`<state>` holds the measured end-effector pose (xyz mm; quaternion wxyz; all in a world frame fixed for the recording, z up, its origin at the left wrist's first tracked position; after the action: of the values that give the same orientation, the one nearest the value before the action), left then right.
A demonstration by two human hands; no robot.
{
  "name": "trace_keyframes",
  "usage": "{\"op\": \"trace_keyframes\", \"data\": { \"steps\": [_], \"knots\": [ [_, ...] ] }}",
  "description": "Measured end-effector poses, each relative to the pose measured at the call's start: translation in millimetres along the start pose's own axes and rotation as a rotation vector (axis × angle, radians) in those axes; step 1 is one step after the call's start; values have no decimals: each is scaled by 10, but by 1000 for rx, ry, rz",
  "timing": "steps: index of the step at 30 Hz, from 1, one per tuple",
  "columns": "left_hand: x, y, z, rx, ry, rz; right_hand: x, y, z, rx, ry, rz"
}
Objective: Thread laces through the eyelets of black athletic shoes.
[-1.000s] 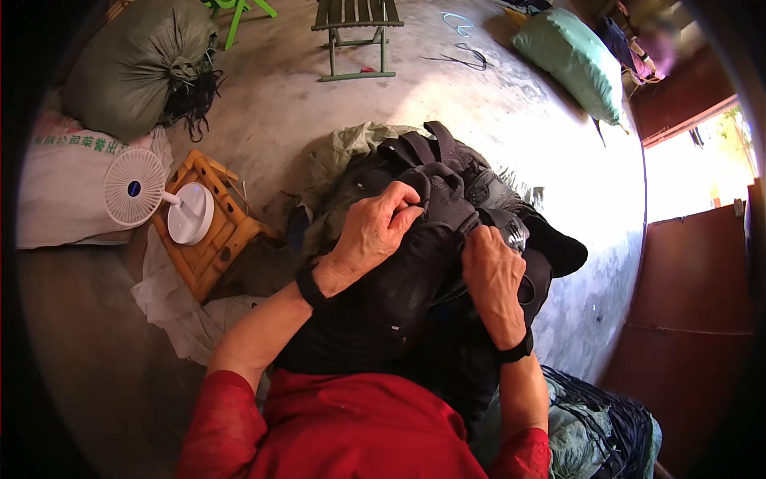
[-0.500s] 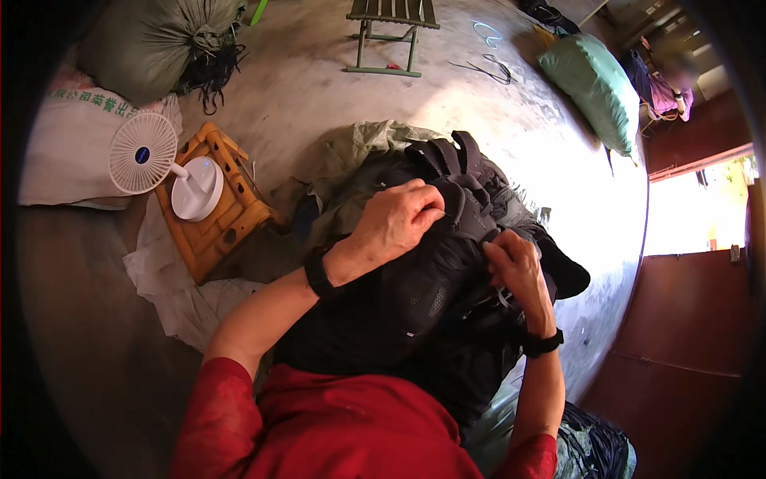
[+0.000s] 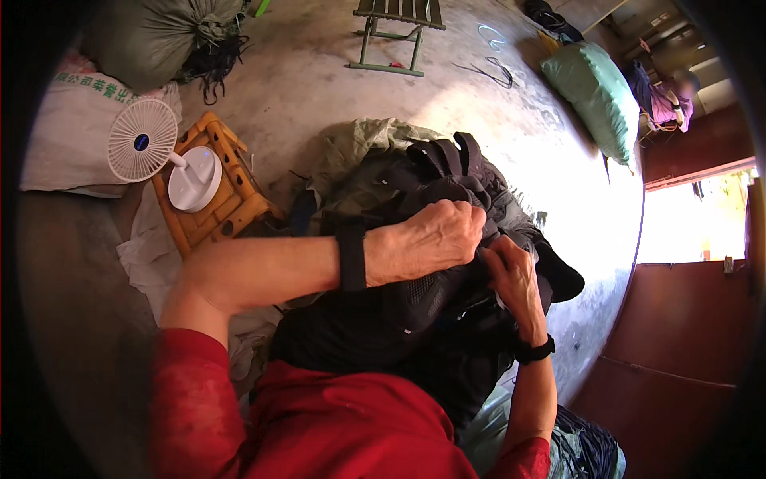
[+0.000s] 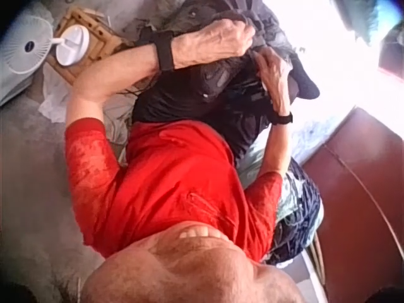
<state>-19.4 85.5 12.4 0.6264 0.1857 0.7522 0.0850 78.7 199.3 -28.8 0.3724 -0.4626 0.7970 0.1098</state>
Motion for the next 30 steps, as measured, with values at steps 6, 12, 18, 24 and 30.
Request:
{"op": "trace_keyframes", "data": {
  "steps": [6, 12, 18, 24, 30],
  "knots": [
    [64, -11, -494, 130, -469, 88, -159, -61, -486, -363, -358, 288],
    [198, -138, -655, 54, -1035, -51, -122, -105, -140, -499, -416, 9],
    [243, 28, -572, -31, -914, 57, -87, 83, -129, -473, -430, -95],
    [335, 28, -495, -30, -838, -24, 33, 147, 73, -130, -86, -177],
    [97, 44, -231, -90, -637, 138, -100, 114, 218, 195, 684, 201]
  ]
}}
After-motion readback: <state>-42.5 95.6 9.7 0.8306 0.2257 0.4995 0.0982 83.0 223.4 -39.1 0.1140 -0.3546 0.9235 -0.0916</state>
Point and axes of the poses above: each hand's wrist, its own y-axis towards the middle knuckle, its own x-axis out of the palm, z = x × y, the point moved 7 cm from there along y, towards the middle knuckle, and after that the axes turned 3 degrees about x, right-handed, at the moved point
